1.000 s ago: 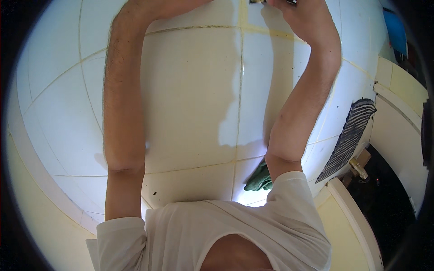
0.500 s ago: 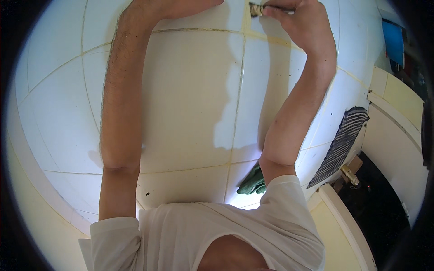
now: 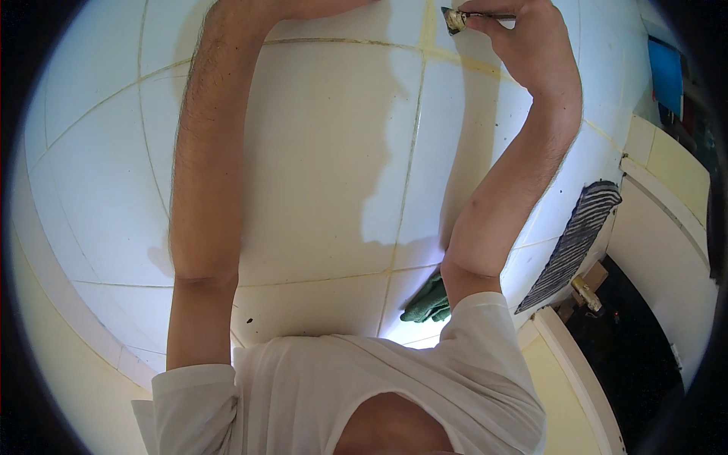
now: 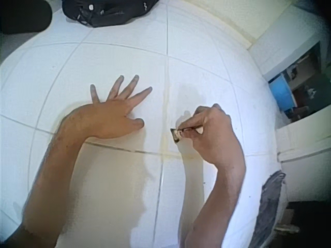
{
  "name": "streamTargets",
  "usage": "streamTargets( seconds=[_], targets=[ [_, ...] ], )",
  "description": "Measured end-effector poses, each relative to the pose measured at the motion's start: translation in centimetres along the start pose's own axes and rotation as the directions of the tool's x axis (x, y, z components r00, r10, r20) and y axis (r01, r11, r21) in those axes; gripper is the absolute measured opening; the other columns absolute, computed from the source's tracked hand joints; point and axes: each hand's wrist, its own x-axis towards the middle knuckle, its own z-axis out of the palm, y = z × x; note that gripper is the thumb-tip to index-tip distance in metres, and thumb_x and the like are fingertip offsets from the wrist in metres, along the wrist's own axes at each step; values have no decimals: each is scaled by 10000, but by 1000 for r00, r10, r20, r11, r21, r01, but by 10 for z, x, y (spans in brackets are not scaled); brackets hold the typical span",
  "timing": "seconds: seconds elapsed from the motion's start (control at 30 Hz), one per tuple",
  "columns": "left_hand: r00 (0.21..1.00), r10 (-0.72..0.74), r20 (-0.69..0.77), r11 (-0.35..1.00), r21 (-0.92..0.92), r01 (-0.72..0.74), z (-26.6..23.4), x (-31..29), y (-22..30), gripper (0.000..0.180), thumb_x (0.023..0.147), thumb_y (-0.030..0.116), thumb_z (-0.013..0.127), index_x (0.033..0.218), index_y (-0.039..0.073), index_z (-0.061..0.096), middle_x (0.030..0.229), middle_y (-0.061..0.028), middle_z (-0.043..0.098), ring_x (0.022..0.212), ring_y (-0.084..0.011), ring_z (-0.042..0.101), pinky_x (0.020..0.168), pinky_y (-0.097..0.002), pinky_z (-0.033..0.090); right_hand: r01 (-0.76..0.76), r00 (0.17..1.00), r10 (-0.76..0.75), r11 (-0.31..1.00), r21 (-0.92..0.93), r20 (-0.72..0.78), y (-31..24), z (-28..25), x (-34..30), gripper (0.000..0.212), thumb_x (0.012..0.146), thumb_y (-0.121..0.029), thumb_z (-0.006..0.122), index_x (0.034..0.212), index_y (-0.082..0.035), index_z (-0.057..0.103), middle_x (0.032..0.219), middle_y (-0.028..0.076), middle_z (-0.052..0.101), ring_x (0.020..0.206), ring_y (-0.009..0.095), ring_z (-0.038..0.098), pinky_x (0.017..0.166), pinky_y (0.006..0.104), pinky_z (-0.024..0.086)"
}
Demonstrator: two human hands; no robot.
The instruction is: The person scrapes the grout lines between floor tiles using the corner of a metal blade, moving it back and forth along the yellowed seams to remove debris.
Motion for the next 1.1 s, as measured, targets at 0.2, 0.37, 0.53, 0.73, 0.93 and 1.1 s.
streamTargets(
  seconds=[0.2, 0.37, 0.53, 0.73, 0.93, 1.1],
  targets=[
    [1000, 7, 23, 1000, -8, -7, -2, -2, 4, 859, 955, 464, 579, 1670, 233, 163, 1736, -187, 14, 1586, -437, -60, 1176, -777, -32, -5, 1000, 5, 1000, -26, -15, 7, 6, 5, 207, 759, 47, 792, 923, -74, 830, 891, 129, 709, 939, 326, 590, 879, 414, 508],
    [999, 10, 43, 1000, -28, -9, -2, 4, 7, 895, 931, 469, 615, 1670, 230, 168, 1739, -181, 18, 1588, -433, -64, 1193, -745, -48, 51, 988, -50, 999, 5, -144, 18, 6, 0, 206, 723, 34, 826, 914, -32, 785, 972, 175, 665, 979, 349, 593, 895, 418, 513],
    [995, 19, 102, 997, -79, -11, -9, 13, -9, 915, 906, 444, 658, 1665, 227, 196, 1742, -170, 29, 1593, -415, -70, 1202, -713, -76, -32, 988, 50, 993, 117, -146, 20, 6, 9, 275, 718, 27, 836, 939, 19, 673, 957, 191, 640, 977, 368, 612, 869, 421, 526],
    [989, -23, 146, 995, -88, 36, -15, 18, 3, 917, 894, 424, 678, 1662, 232, 213, 1743, -164, 39, 1599, -384, -68, 1208, -696, -83, 108, 962, -4, 923, 369, -273, 29, 6, 11, 198, 808, 89, 697, 987, 40, 631, 898, 178, 657, 857, 298, 666, 793, 381, 541],
    [996, 37, -80, 999, -18, -38, 8, 18, -11, 742, 900, 419, 667, 1580, 295, 398, 1698, -119, 243, 1582, -343, 133, 1225, -680, 47, 31, 972, 115, 803, 595, -206, 32, 2, 11, 206, 862, 103, 638, 1060, 55, 608, 890, 155, 680, 854, 227, 678, 782, 353, 542],
    [997, 62, -46, 996, -57, -65, 20, 30, -30, 833, 898, 483, 657, 1627, 446, 257, 1759, 5, 45, 1611, -278, -82, 1170, -722, -155, 30, 944, 184, 781, 624, -275, 36, 1, 11, 255, 895, 106, 619, 1143, 58, 585, 889, 149, 688, 843, 210, 676, 797, 336, 538]
  ],
)
